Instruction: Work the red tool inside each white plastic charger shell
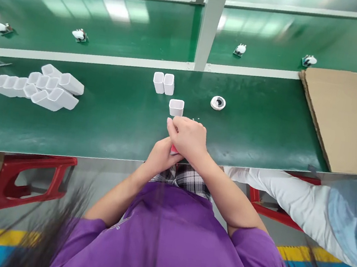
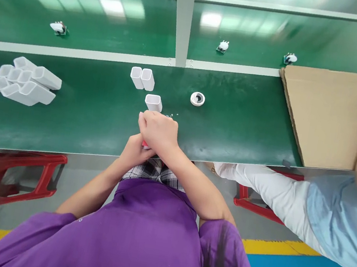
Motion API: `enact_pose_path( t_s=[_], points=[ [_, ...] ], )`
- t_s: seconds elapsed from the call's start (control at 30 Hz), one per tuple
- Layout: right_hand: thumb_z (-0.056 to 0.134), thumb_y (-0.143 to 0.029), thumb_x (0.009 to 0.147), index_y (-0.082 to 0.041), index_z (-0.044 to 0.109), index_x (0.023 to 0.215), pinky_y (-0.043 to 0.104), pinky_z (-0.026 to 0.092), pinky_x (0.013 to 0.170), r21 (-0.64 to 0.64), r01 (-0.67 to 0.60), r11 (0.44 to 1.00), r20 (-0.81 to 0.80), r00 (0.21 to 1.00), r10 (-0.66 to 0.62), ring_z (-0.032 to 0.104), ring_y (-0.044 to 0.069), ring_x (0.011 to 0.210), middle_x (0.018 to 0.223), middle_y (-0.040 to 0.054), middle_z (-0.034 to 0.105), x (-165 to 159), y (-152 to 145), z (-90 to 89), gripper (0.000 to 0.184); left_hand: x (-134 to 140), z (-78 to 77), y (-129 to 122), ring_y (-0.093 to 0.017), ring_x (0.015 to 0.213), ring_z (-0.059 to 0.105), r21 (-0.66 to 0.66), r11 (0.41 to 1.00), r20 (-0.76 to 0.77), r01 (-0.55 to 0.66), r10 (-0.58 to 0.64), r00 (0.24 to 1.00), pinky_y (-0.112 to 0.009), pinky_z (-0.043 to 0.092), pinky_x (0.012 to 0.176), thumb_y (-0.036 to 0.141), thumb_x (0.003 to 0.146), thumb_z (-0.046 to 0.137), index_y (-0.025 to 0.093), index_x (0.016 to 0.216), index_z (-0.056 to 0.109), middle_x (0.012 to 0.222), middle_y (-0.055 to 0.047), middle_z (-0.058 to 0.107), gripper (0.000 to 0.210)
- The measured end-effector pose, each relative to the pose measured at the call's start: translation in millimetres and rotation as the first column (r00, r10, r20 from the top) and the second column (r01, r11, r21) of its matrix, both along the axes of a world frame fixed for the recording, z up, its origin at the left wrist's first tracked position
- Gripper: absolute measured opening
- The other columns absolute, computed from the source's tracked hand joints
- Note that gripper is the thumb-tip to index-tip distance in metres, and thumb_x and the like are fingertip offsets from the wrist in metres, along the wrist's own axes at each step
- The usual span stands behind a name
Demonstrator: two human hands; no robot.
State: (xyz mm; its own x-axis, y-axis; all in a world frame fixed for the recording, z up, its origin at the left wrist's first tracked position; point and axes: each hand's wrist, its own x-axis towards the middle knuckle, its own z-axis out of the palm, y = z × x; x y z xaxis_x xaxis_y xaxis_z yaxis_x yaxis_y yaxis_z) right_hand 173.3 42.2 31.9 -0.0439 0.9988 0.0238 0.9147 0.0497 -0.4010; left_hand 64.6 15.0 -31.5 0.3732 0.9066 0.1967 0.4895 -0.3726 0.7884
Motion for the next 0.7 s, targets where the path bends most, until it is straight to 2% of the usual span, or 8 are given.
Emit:
enact_pose_path(
  t_s=[0.13,0.2,0.27,0.37,0.5,0.6,0.7],
  points=[
    [0.039,-0.040,0.100,-0.015,0.054,0.069,0.026,0.019,0.055,0.056,0.089,0.994,-0.098,0.992,-0.083,0.040,0.011,0.058,0.070,0.0023,0.058,15,1,3.9,0.043,2,3.2,-3,-0.015,0.065,0.059,0.073,0.997,0.005,-0.022,0.021,1.000,-0.024,0.046,0.061,0.029,0.076,0.070,0.017,0.083,0.058,0.075,-0.002,0.064,0.019],
    [0.038,-0.042,0.100,-0.015,0.052,0.067,0.025,0.022,0.056,0.093,0.045,0.995,-0.158,0.987,-0.030,0.040,0.010,0.057,0.068,0.0018,0.056,18,-5,4.6,0.045,2,4.3,-4,-0.014,0.063,0.058,0.048,0.998,0.008,-0.034,0.033,0.999,-0.023,0.045,0.060,0.028,0.077,0.069,0.017,0.084,0.058,0.074,-0.001,0.063,0.017],
    [0.038,-0.044,0.100,-0.015,0.051,0.067,0.026,0.022,0.056,0.107,-0.003,0.994,-0.145,0.989,0.018,0.040,0.010,0.058,0.068,0.0017,0.056,15,-13,2.8,0.046,3,3.9,-4,-0.013,0.062,0.057,0.026,0.999,0.009,-0.037,0.037,0.999,-0.022,0.044,0.059,0.021,0.074,0.066,0.016,0.080,0.056,0.072,-0.001,0.062,0.012],
    [0.037,-0.044,0.100,-0.016,0.053,0.069,0.027,0.018,0.055,0.070,0.023,0.997,-0.078,0.997,-0.017,0.040,0.011,0.059,0.071,0.0016,0.057,1,-15,-2.5,0.044,2,1.7,-1,-0.013,0.057,0.052,0.006,0.998,-0.007,-0.056,0.056,0.998,-0.023,0.041,0.054,0.017,0.070,0.063,0.016,0.069,0.051,0.064,-0.001,0.058,0.012],
    [0.038,-0.040,0.100,-0.015,0.049,0.065,0.026,0.019,0.056,0.003,0.023,1.000,-0.166,0.986,-0.022,0.037,0.010,0.058,0.065,0.0006,0.052,-7,2,-4.4,0.044,3,0.3,0,-0.012,0.050,0.046,-0.029,0.994,-0.044,-0.101,0.100,0.994,-0.024,0.034,0.049,0.021,0.068,0.065,0.017,0.063,0.046,0.057,0.001,0.053,0.021],
    [0.041,-0.041,0.099,-0.015,0.044,0.062,0.026,0.018,0.056,-0.016,0.048,0.999,-0.217,0.975,-0.050,0.034,0.010,0.057,0.061,0.0003,0.047,0,10,0.5,0.046,4,0.7,-1,-0.014,0.056,0.054,-0.005,0.995,-0.040,-0.103,0.103,0.994,-0.024,0.038,0.054,0.027,0.071,0.069,0.017,0.066,0.050,0.062,-0.001,0.058,0.022],
    [0.042,-0.040,0.099,-0.015,0.038,0.060,0.025,0.021,0.057,0.007,-0.005,1.000,-0.286,0.958,0.007,0.033,0.009,0.056,0.060,-0.0007,0.046,11,4,4.7,0.047,5,0.6,-2,-0.014,0.059,0.057,0.000,0.996,0.008,-0.091,0.091,0.996,-0.023,0.041,0.056,0.030,0.074,0.070,0.017,0.075,0.054,0.067,0.000,0.061,0.020]
  ],
)
